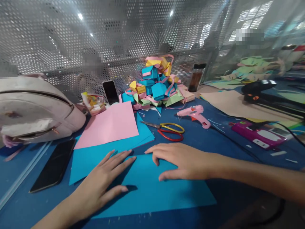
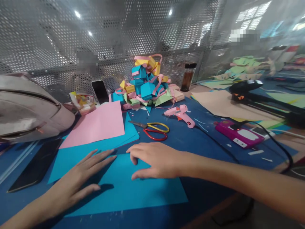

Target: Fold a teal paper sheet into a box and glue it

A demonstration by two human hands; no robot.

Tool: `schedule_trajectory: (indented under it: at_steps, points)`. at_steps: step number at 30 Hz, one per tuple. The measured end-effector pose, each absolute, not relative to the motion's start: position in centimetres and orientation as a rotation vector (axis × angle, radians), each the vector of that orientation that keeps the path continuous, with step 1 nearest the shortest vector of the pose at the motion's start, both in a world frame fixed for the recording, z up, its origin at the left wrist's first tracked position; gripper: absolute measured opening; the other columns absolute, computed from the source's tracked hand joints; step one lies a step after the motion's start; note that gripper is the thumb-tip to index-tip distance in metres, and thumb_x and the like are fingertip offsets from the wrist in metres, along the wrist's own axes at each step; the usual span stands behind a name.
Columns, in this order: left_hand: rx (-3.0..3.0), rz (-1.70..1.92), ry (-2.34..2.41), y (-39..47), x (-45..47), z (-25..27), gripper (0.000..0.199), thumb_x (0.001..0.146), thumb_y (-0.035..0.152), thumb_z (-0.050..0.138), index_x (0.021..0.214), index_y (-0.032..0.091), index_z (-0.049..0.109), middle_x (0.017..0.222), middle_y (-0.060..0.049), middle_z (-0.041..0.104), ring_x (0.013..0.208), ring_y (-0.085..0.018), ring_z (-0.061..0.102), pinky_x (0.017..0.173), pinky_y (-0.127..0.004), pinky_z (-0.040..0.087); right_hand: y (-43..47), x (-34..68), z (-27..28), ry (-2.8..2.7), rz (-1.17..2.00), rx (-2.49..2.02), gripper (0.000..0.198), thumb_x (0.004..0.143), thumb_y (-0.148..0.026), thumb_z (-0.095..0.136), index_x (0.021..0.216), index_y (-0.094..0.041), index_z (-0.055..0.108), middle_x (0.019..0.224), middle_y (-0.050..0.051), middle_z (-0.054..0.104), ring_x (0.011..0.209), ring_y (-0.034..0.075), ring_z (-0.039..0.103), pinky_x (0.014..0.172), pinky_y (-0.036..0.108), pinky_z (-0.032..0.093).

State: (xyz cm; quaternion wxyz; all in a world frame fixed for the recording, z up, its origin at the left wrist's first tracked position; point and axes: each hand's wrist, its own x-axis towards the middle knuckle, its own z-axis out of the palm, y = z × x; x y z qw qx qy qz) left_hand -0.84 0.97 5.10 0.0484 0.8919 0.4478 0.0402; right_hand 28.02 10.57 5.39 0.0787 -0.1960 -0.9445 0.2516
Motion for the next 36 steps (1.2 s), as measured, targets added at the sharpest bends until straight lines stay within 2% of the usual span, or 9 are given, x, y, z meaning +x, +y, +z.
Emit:
schedule_trajectory:
  at_steps: [3,7,10,13,16,20,27,33,36]
  points:
    - [2.597,0.299,1.474,1.2,-1.4,4.5,0.052,0.098,0.04,0.049,0.147,0.035,0.035,0.148,-0.003,0.049,0.131,-0.025,0.051,0.106,-0.044,0.045,11.4,27.7,5.4,-2.766,0.886,-0.868,0.039,0.081,-0.044,0.072,0.11,-0.025,0.055,0.116,0.002,0.066,0.098,0.022,0.064,0.071,0.028,0.045]
    - [2.491,0.33,1.586,1.6,-2.0,4.5,0.053,0.091,0.032,0.06,0.141,0.037,0.044,0.133,-0.001,0.062,0.119,-0.024,0.061,0.097,-0.036,0.053,12.3,27.5,6.0,-2.909,0.874,-0.875,0.044,0.075,-0.044,0.078,0.111,-0.028,0.059,0.111,0.0,0.067,0.098,0.023,0.064,0.068,0.027,0.042]
    - [2.468,0.302,1.526,2.1,-2.2,6.7,0.039,0.09,0.03,0.061,0.128,0.035,0.057,0.117,0.002,0.07,0.105,-0.02,0.067,0.087,-0.028,0.055,12.6,27.4,7.6,-2.944,0.626,-0.761,0.029,0.079,-0.037,0.075,0.103,-0.026,0.063,0.107,0.0,0.067,0.097,0.022,0.064,0.067,0.027,0.041]
    - [2.575,0.515,1.593,2.4,-2.3,9.6,0.031,0.091,0.033,0.058,0.122,0.036,0.059,0.112,0.005,0.07,0.098,-0.018,0.068,0.083,-0.025,0.054,12.7,27.5,9.5,-2.825,0.267,-0.748,0.02,0.085,-0.034,0.069,0.1,-0.023,0.063,0.102,0.001,0.065,0.088,0.02,0.063,0.065,0.028,0.04]
    - [2.612,0.631,1.65,2.4,-2.4,11.6,0.027,0.089,0.039,0.061,0.116,0.036,0.062,0.109,0.006,0.071,0.093,-0.018,0.069,0.082,-0.024,0.054,12.8,27.8,10.7,-2.749,0.14,-0.697,0.02,0.088,-0.037,0.065,0.102,-0.023,0.062,0.1,0.001,0.065,0.087,0.019,0.063,0.066,0.029,0.041]
    - [2.543,0.611,1.734,1.7,-2.2,12.6,0.028,0.087,0.043,0.061,0.111,0.028,0.066,0.103,0.006,0.074,0.087,-0.016,0.07,0.081,-0.025,0.055,12.5,28.2,11.5,-2.768,0.18,-0.692,0.019,0.09,-0.039,0.063,0.102,-0.024,0.063,0.096,-0.001,0.068,0.086,0.019,0.065,0.067,0.029,0.042]
    - [2.455,0.701,1.844,0.3,-2.2,14.2,0.052,0.081,0.056,0.064,0.118,0.02,0.065,0.106,0.004,0.074,0.097,-0.021,0.067,0.087,-0.036,0.053,11.6,29.0,14.6,-2.686,0.145,-0.695,0.03,0.09,-0.049,0.059,0.107,-0.025,0.065,0.099,0.0,0.07,0.087,0.022,0.065,0.07,0.03,0.042]
    - [2.321,0.532,1.741,2.4,-2.9,11.0,0.041,0.084,0.052,0.065,0.115,0.025,0.067,0.116,-0.002,0.072,0.106,-0.024,0.068,0.092,-0.034,0.053,13.9,27.7,10.6,-2.841,0.298,-0.665,0.032,0.093,-0.049,0.057,0.111,-0.023,0.065,0.109,0.005,0.069,0.099,0.024,0.063,0.076,0.032,0.046]
    - [2.334,0.506,1.733,2.9,-2.9,8.7,0.042,0.09,0.043,0.061,0.128,0.025,0.058,0.118,-0.004,0.071,0.108,-0.024,0.066,0.095,-0.037,0.051,14.8,26.8,7.8,-2.831,0.282,-0.647,0.031,0.094,-0.043,0.057,0.115,-0.02,0.062,0.116,0.008,0.066,0.102,0.025,0.062,0.082,0.034,0.047]
